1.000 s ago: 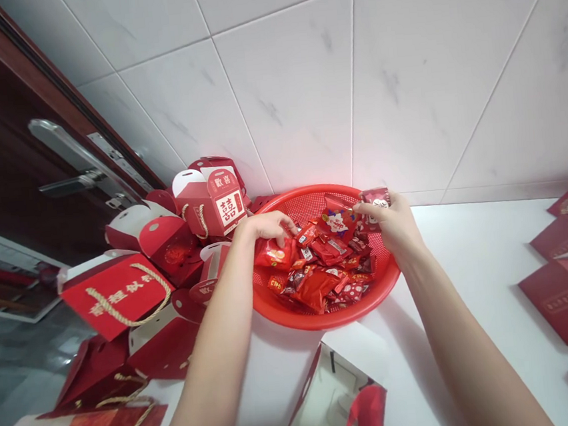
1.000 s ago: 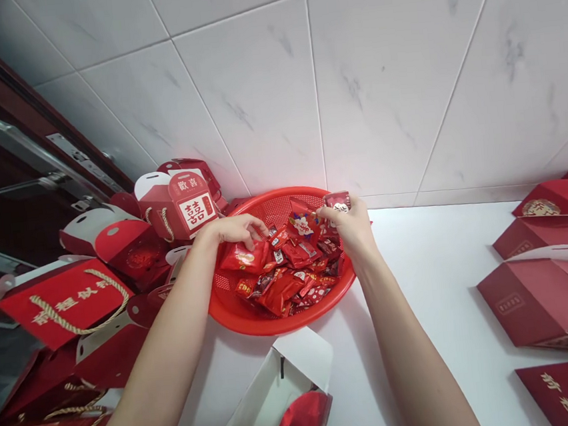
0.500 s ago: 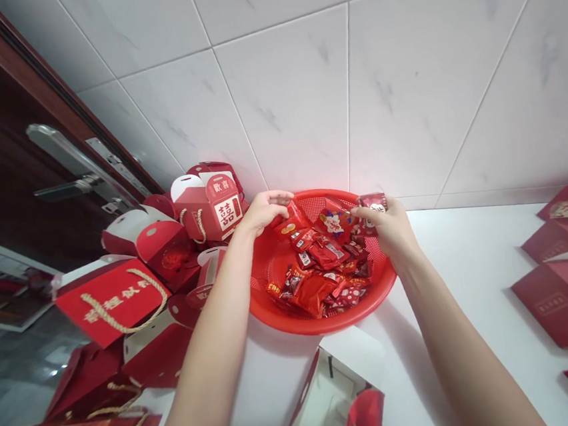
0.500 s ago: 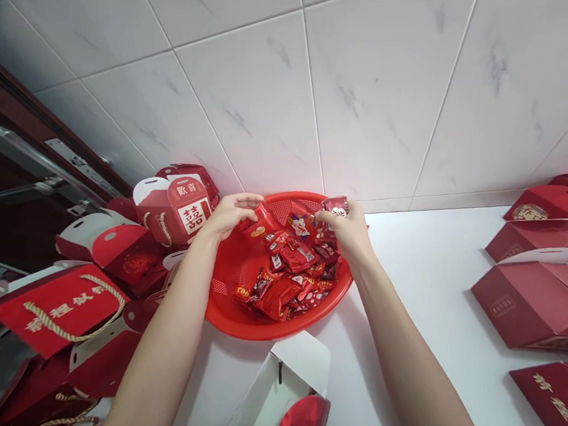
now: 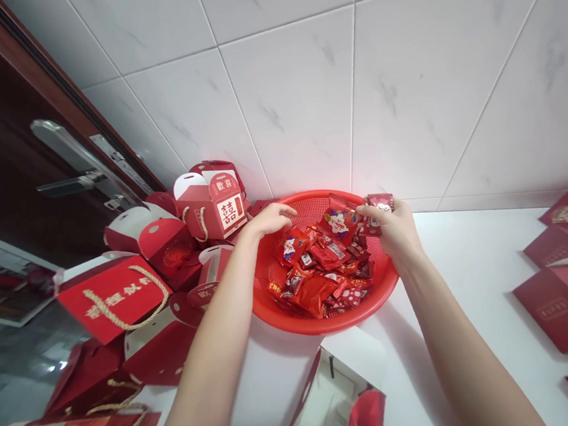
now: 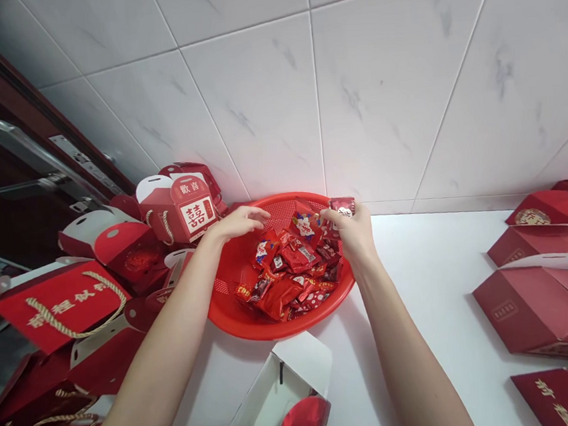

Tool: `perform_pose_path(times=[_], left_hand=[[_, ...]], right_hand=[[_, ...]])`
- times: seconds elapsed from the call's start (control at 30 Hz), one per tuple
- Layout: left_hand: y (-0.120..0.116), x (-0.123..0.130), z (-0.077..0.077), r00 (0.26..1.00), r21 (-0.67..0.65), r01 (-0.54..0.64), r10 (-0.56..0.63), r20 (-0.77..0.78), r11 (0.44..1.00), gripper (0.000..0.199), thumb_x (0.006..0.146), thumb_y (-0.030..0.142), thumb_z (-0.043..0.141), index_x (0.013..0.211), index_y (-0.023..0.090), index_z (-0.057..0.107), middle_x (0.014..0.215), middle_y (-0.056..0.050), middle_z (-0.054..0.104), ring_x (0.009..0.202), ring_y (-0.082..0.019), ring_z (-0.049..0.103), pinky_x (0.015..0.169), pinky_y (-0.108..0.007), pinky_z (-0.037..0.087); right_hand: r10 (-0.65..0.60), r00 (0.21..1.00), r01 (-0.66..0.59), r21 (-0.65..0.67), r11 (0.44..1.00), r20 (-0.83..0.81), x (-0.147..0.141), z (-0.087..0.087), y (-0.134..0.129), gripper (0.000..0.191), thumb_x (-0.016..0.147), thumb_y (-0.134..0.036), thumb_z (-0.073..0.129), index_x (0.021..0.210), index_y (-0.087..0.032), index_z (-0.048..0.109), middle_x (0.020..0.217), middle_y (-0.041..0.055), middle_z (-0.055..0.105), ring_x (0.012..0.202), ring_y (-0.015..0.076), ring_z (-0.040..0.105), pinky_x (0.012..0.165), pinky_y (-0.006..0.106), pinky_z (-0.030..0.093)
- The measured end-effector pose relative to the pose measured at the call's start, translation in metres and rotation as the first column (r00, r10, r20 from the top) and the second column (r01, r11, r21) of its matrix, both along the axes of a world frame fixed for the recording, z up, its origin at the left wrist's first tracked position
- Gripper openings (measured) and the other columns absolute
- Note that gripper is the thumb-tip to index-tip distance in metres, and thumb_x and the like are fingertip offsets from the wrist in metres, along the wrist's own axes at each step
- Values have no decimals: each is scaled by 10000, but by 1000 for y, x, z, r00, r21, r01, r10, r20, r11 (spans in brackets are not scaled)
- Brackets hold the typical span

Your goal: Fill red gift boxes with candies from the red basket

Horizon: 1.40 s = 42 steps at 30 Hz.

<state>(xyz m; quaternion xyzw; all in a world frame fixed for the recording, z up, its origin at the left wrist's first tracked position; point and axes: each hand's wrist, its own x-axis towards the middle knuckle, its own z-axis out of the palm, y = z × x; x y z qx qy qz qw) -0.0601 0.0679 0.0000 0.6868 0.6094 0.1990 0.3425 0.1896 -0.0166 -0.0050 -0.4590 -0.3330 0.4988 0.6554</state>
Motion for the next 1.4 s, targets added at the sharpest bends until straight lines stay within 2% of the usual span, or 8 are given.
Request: perform_pose_path(times=[0.1, 0.2, 0.4, 0.67, 0.83, 1.03, 1.23, 1.4], left_hand=[[2, -4, -7, 979, -133, 9, -36, -202, 991, 518, 528, 185, 746, 1047, 189, 740, 1062, -60, 765, 976, -247, 690, 742, -251, 498], [4, -6, -13, 960, -225, 65, -123, -252, 972, 584, 432, 208, 813, 1012, 218, 745, 901, 1, 766, 835, -214, 685, 666, -235, 465], [-2, -3, -6, 980, -251, 161, -184, -71, 955, 394, 387, 299, 886, 735, 192, 734, 708, 22, 716, 706, -182, 624, 656, -260, 423], [-8, 6, 5, 981, -116, 194, -191, 38, 974, 380, 608, 537, 814, 745, 186, 764, 758, -7, 729, 797, -189, 625, 748, -280, 432], [-7, 7, 6, 964, -101, 204, -182, 196, 974, 404, 546, 449, 871, 829, 176, 775, 885, -37, 770, 866, -206, 661, 831, -304, 475], [-5, 9, 5, 985, -9, 53, -50, 165, 999, 395, 599, 380, 825, 938, 180, 788, 996, -31, 782, 959, -230, 667, 907, -337, 475], [-1, 10, 2, 993, 14, -19, 18, 116, 1000, 212, 658, 315, 746, 815, 179, 784, 928, -23, 781, 993, -240, 671, 949, -346, 472], [4, 10, -3, 981, 73, -138, 126, 148, 988, 208, 697, 236, 697, 879, 174, 778, 1089, -61, 783, 1095, -236, 677, 1008, -323, 467]], right_hand=[[-6, 1000, 6, -3, 1000, 5, 0, 0, 0, 302, 489, -248, 828, 692, -205, 609, 614, -15, 641, 581, 179, 618, 483, 286, 495], [-3, 1000, 3, 5, 1000, -1, 0, -2, 1, 305, 486, -246, 831, 689, -203, 607, 615, -18, 634, 591, 179, 619, 492, 286, 494], [-7, 1000, 7, 10, 1000, 1, 0, -2, 2, 293, 488, -246, 827, 676, -204, 606, 603, -20, 624, 575, 175, 608, 492, 293, 495], [-11, 999, 12, 19, 1000, -48, 1, -2, 2, 312, 463, -229, 839, 684, -199, 621, 570, -33, 629, 512, 157, 588, 454, 278, 477], [-12, 997, 14, 26, 1000, -75, 1, -2, 3, 311, 456, -209, 842, 671, -196, 619, 549, -36, 620, 494, 146, 576, 440, 266, 467], [-4, 996, 5, 21, 1000, -86, 2, -1, 2, 321, 455, -208, 842, 683, -190, 616, 569, -36, 626, 503, 141, 583, 428, 256, 474], [0, 994, 1, 7, 1000, -105, 1, 1, 1, 336, 440, -186, 837, 682, -182, 604, 552, -49, 596, 473, 119, 551, 399, 231, 431], [21, 996, -21, -3, 1000, -89, 0, 4, 0, 336, 439, -190, 838, 683, -180, 607, 535, -50, 599, 453, 110, 534, 389, 223, 421]])
